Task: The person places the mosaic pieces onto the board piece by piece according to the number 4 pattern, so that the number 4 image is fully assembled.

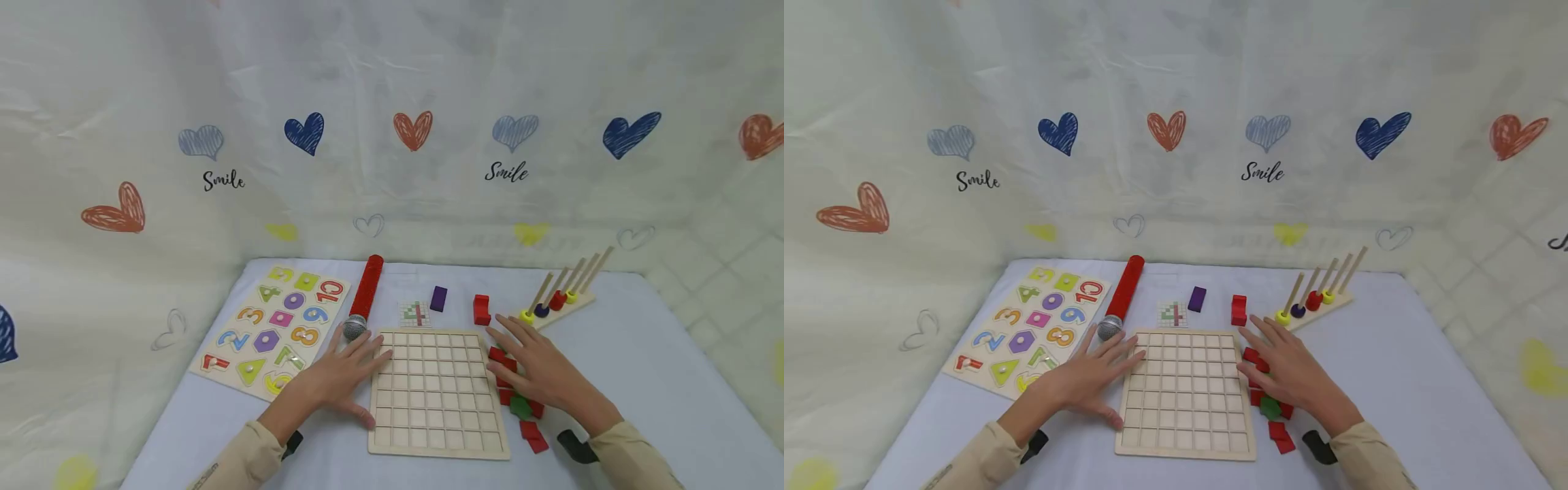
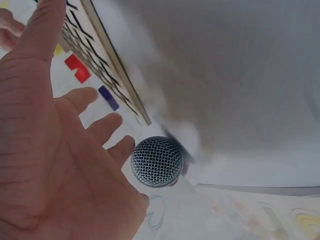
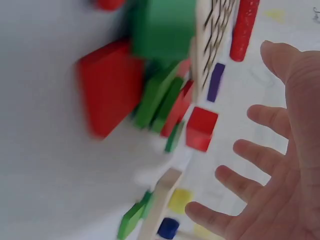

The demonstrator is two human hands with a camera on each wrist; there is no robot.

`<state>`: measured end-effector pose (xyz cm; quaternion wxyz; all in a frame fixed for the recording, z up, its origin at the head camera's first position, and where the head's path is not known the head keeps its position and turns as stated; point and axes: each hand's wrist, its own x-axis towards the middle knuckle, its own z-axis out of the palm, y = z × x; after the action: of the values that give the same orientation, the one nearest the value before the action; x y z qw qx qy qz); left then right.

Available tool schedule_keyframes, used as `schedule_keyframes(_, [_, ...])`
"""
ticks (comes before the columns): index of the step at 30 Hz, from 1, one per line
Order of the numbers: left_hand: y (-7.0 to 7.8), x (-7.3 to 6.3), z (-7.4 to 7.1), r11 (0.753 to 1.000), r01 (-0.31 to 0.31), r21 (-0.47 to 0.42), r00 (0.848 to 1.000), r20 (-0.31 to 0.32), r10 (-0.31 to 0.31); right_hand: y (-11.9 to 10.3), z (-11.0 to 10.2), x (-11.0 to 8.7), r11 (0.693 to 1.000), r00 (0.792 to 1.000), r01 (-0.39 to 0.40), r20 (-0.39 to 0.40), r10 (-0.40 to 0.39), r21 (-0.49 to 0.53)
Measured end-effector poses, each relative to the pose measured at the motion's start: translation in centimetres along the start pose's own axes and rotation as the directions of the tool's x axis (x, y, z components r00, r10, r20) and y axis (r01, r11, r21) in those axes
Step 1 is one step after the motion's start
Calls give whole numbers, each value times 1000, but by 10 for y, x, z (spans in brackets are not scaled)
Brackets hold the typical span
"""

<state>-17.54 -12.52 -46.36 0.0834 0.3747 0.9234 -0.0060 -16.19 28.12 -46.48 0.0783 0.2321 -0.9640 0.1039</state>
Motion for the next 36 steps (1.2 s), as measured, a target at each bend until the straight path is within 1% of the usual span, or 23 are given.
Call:
schedule_keyframes(3, [1,-5,4,999,14,-50,1000,19,-13,6,-3,-8,1000,999,-24,34,24,-2])
schedule_keyframes(6, [2,-8,6,997,23,-78,999,35,-21,14,-6,-16,999,998,-47,53,47,-1])
schedule_keyframes(11, [1,-12,6,995,27,-99,998,56,-22,25,-2,-20,998,997,-63,55,62,18])
schedule_keyframes(16, [2,-13,9,989,38,-143,996,87,-26,34,1,-21,997,995,-82,58,81,17])
schedule_keyframes(17, [2,-13,10,987,40,-153,995,92,-26,35,1,-20,997,996,-72,48,71,13])
schedule_keyframes(19, [2,-13,12,986,43,-162,995,98,-27,37,1,-18,1000,999,-29,22,29,8])
schedule_keyframes(22, [2,-14,14,984,48,-169,994,103,-31,40,-1,-12,997,997,72,-9,-72,12])
schedule_keyframes(24, [2,-14,15,983,48,-177,994,102,-30,41,-1,-6,992,993,121,-3,-121,32])
schedule_keyframes(26, [2,-13,17,983,49,-179,994,102,-31,40,-1,0,988,990,140,28,-141,59])
schedule_keyframes(30, [5,-14,17,981,53,-187,993,109,-33,38,3,10,989,986,126,100,-133,76])
schedule_keyframes(33, [5,-14,17,982,58,-181,992,118,-37,39,6,16,989,985,131,105,-137,64])
schedule_keyframes(36, [5,-15,18,984,65,-167,991,123,-44,43,9,21,988,985,144,92,-148,45])
